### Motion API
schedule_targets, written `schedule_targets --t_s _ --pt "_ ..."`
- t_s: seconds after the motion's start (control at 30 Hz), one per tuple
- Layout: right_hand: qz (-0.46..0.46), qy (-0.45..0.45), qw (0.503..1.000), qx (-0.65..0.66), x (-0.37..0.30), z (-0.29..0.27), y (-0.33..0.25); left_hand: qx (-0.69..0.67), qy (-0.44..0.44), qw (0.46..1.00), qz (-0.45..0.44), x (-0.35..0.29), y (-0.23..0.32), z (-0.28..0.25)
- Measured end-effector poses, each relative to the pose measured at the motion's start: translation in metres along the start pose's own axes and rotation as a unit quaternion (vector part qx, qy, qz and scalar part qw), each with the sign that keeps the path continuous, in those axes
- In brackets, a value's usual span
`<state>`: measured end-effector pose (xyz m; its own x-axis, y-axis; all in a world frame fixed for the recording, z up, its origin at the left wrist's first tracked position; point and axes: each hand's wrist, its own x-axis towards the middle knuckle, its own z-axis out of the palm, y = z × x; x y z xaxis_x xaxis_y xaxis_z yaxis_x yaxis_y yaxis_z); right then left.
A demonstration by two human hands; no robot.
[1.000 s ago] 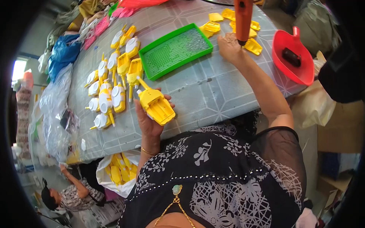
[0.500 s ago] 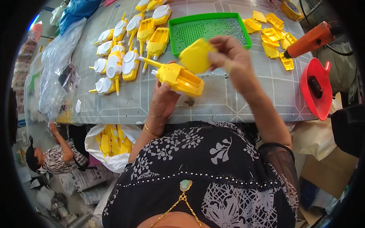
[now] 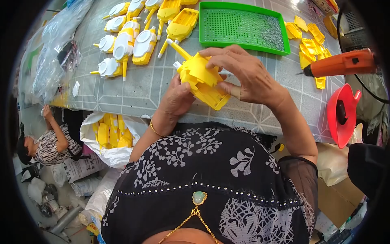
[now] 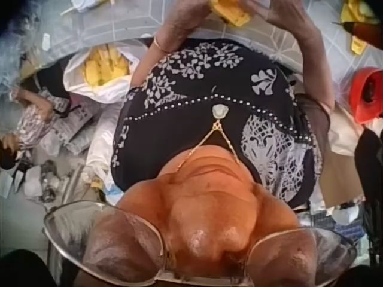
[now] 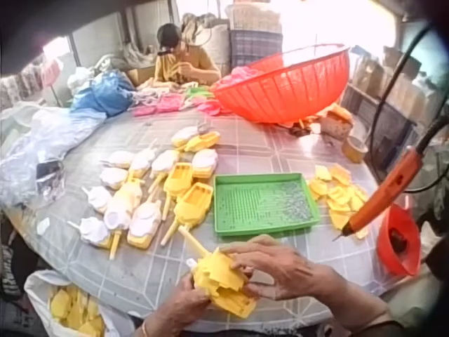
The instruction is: Assembling yellow and white plastic toy walkie-talkies using an electric screwdriver to fasten parts.
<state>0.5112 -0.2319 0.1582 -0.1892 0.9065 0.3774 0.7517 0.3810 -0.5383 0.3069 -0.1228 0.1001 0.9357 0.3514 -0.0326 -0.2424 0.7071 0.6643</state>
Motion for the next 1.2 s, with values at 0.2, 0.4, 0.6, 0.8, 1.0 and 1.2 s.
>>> schedule_targets --t_s 0.2,0.4,0.6,0.8,1.0,1.2 --pt "-0.066 -0.026 0.996 0.044 0.016 -0.005 0.008 -0.001 -0.031 0.999 -0.012 0.0 -0.006 -0.008" --pt "0.005 0.057 0.998 0.023 0.012 -0.011 -0.001 0.011 0.012 1.0 0.013 0.0 -0.005 -0.006" --pt "0.131 0.089 0.987 0.034 -0.017 0.008 -0.026 0.031 0.046 0.995 0.089 0.007 -0.005 -0.007" --pt "0.136 0.112 0.984 -0.009 -0.018 0.018 -0.027 0.032 0.036 0.994 0.095 0.011 -0.005 -0.005" --pt "0.133 0.095 0.986 -0.019 -0.019 0.019 -0.024 0.035 0.041 0.993 0.103 0.01 -0.007 -0.006" --pt "0.1 0.118 0.988 -0.027 -0.019 0.035 -0.011 0.061 0.055 0.99 0.117 0.009 -0.008 -0.006"
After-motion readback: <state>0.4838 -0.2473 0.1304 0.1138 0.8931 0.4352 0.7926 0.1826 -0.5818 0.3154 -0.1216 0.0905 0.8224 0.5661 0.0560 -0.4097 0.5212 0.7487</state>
